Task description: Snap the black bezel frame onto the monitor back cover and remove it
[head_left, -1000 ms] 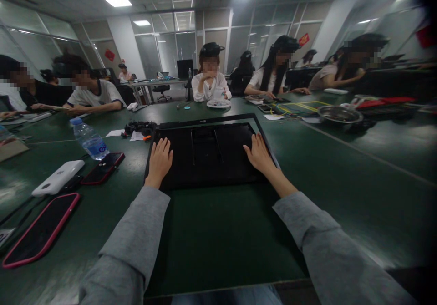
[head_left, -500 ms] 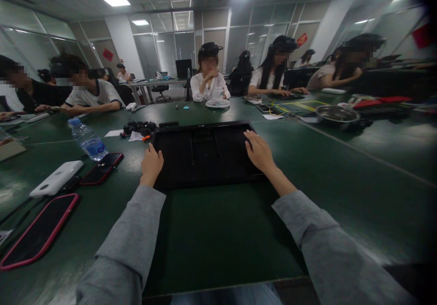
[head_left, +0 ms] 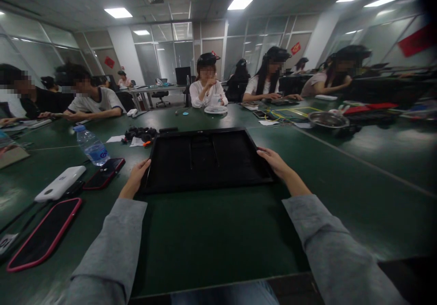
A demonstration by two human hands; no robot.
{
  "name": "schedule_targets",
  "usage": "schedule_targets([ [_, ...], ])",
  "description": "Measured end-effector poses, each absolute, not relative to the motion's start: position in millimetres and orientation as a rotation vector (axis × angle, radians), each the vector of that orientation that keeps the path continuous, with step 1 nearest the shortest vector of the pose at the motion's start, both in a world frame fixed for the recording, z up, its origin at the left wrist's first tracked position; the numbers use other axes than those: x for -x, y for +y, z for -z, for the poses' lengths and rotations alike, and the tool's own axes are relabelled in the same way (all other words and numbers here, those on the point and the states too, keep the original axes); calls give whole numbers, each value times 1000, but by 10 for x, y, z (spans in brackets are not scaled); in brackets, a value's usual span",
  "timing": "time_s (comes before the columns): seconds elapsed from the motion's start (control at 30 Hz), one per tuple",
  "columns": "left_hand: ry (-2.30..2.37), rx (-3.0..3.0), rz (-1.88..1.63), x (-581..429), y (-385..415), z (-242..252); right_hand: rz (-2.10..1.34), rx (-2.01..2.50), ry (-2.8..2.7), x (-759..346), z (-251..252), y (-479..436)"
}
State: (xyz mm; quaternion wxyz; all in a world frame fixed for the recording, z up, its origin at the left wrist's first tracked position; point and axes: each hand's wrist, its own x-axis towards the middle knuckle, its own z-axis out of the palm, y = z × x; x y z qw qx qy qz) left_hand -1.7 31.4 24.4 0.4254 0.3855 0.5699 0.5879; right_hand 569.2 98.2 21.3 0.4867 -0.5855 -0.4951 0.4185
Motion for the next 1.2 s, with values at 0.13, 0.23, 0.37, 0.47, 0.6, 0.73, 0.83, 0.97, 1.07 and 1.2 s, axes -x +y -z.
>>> schedule_targets([
  [0.13,1534,-973,-1467,-45,284,-261,-1006,1388,-1233,-5573,-186,949],
  [0.23,1586,-1077,-1476,-76,295,-250,-878,1346,-1285,-5519,-137,960],
  [0.37,1635,-1241,-1494,-114,295,-239,-761,1352,-1311,-5544,-78,970],
  [0.47,1660,-1243,-1497,-127,293,-225,-776,1362,-1348,-5597,-45,956],
  [0.6,1678,-1221,-1489,-124,313,-203,-896,1361,-1308,-5619,-30,949],
  [0.73,1622,-1210,-1484,-133,336,-203,-953,1337,-1272,-5580,-69,973],
  [0.83,1579,-1198,-1499,-135,334,-202,-947,1364,-1298,-5543,-111,947],
  [0.97,1556,-1157,-1461,-92,302,-188,-941,1397,-1310,-5573,-142,755],
  [1.07,1489,-1117,-1417,-42,265,-182,-1003,1405,-1294,-5678,-162,530],
  [1.2,1448,-1063,-1349,-2,222,-207,-1082,1419,-1299,-5756,-206,380],
])
